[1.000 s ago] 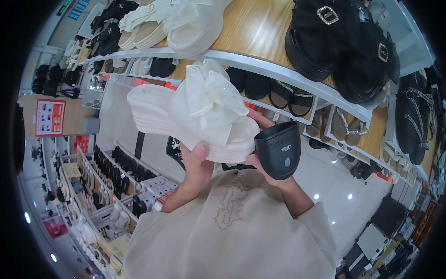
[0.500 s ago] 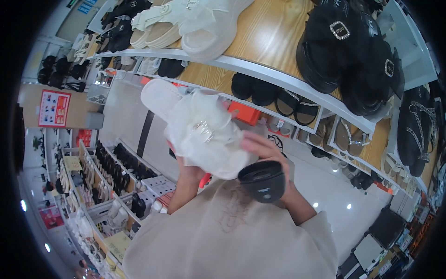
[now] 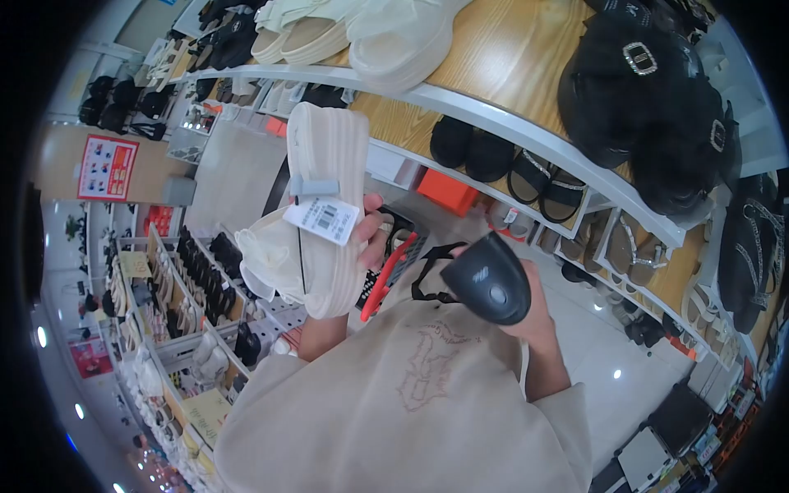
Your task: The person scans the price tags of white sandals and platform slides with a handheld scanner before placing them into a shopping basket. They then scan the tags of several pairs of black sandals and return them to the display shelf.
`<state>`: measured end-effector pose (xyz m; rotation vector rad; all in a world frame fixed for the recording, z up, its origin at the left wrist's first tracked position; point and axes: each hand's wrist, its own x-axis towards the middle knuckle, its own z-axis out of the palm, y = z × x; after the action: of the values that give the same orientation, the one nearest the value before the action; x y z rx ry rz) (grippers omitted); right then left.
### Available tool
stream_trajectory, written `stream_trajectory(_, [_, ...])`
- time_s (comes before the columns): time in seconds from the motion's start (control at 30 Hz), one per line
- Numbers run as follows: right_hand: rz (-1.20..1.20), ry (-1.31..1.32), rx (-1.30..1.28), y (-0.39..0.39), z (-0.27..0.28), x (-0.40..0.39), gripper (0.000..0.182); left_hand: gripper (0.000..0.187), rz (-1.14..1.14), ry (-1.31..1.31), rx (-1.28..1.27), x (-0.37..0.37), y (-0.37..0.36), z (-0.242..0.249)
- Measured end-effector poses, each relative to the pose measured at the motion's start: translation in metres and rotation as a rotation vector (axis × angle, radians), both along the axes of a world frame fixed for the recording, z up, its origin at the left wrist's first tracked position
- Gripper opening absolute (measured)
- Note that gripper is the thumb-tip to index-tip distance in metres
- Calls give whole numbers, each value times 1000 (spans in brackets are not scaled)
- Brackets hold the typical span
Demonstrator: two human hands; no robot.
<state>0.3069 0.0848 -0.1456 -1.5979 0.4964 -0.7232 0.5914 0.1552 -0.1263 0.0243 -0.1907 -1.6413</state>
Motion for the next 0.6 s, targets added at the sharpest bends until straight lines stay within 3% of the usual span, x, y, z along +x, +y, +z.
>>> stream_trajectory(0.1, [-101, 101, 133, -1, 1, -3, 54, 109, 30, -26, 59, -4, 7, 5])
stream_trajectory(0.17, [-36, 131, -28, 1, -1, -9, 56, 92, -32, -286, 33, -3, 7, 8])
stream_trajectory(0.2, [-32, 136, -19, 2, -3, -12, 56, 92, -31, -282, 42, -3, 8, 6])
stream_trajectory(0.3, [-48, 78, -133, 2, 11, -11, 50, 105, -84, -342, 31, -12, 12, 9])
stream_trajectory(0.37, [313, 104, -71, -17, 53, 13, 46, 113, 150, -386, 522, -29, 23, 23])
stream_trajectory(0.43, [377, 104, -108, -22, 56, 26, 44, 111, 79, -314, 414, -22, 32, 21])
stream_trajectory(0.53, [459, 234, -47, -24, 84, 42, 41, 102, 154, -396, 578, -20, 36, 36])
stream_trajectory(0.6, [485, 323, -46, -23, 89, 48, 38, 94, 141, -407, 413, -17, 45, 26])
